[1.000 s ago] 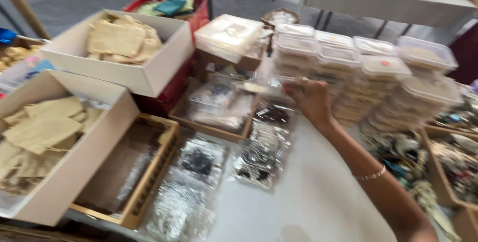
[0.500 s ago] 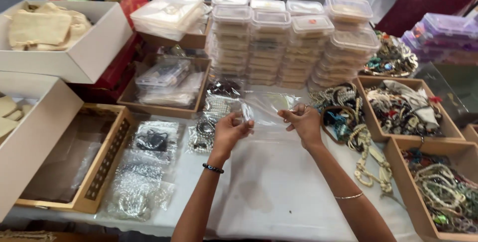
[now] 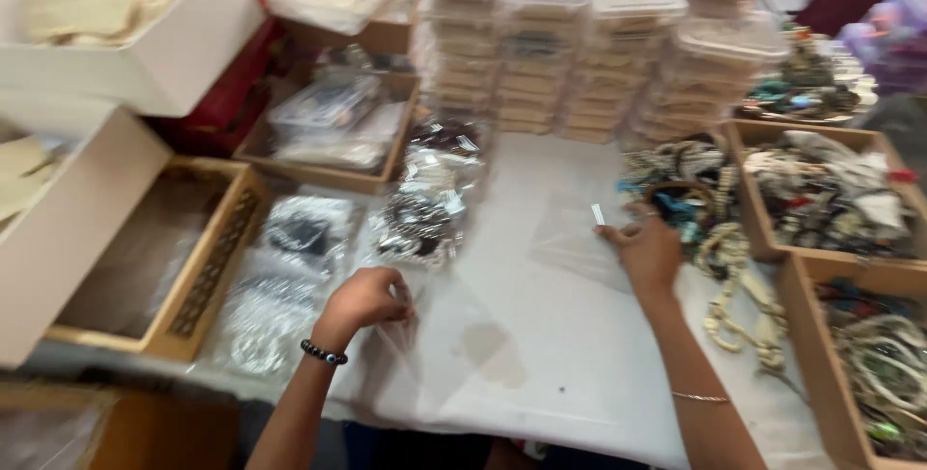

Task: Sorting and packing necklaces into plastic bags at a work table.

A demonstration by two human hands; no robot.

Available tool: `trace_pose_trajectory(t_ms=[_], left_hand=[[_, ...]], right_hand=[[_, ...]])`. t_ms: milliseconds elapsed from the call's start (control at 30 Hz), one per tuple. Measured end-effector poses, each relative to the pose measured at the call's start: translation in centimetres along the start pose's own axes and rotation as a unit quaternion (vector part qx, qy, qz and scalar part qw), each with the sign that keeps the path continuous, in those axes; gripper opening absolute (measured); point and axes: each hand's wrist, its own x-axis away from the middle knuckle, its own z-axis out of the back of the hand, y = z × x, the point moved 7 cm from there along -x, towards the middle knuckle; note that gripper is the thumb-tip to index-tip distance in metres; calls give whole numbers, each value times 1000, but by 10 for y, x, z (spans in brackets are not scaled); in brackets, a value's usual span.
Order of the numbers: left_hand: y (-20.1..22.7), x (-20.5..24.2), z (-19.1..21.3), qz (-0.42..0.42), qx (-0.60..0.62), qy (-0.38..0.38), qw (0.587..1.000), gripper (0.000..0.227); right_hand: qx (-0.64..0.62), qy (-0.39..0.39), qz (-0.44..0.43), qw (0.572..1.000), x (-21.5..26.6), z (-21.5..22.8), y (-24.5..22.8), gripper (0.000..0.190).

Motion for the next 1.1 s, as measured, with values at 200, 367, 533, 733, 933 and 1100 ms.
trace_pose_trajectory(t_ms=[200,367,533,733,933,1100], left_hand=[[86,97,0,-12,-364,313,877,75],[98,120,-70,-194,-508,366,755,87],[95,134,-62,-275,-374,381,800,73],[67,178,-47,-290,-390,407,773,63],[50,161,-29,-250,-319,304,862,72],[62,131,-23,-270,-335,254,866,71]], right_hand=[[207,133,174,954,21,7,-38,103],[236,164,309,906,54,8,-88,66],[33,-17,510,859,89,-66,-157,9],[16,-115,591,798,122,-129,-234,15],[100,-162,602,776,114,-169,-246,21],[89,-183,580,789,88,-161,-260,15]])
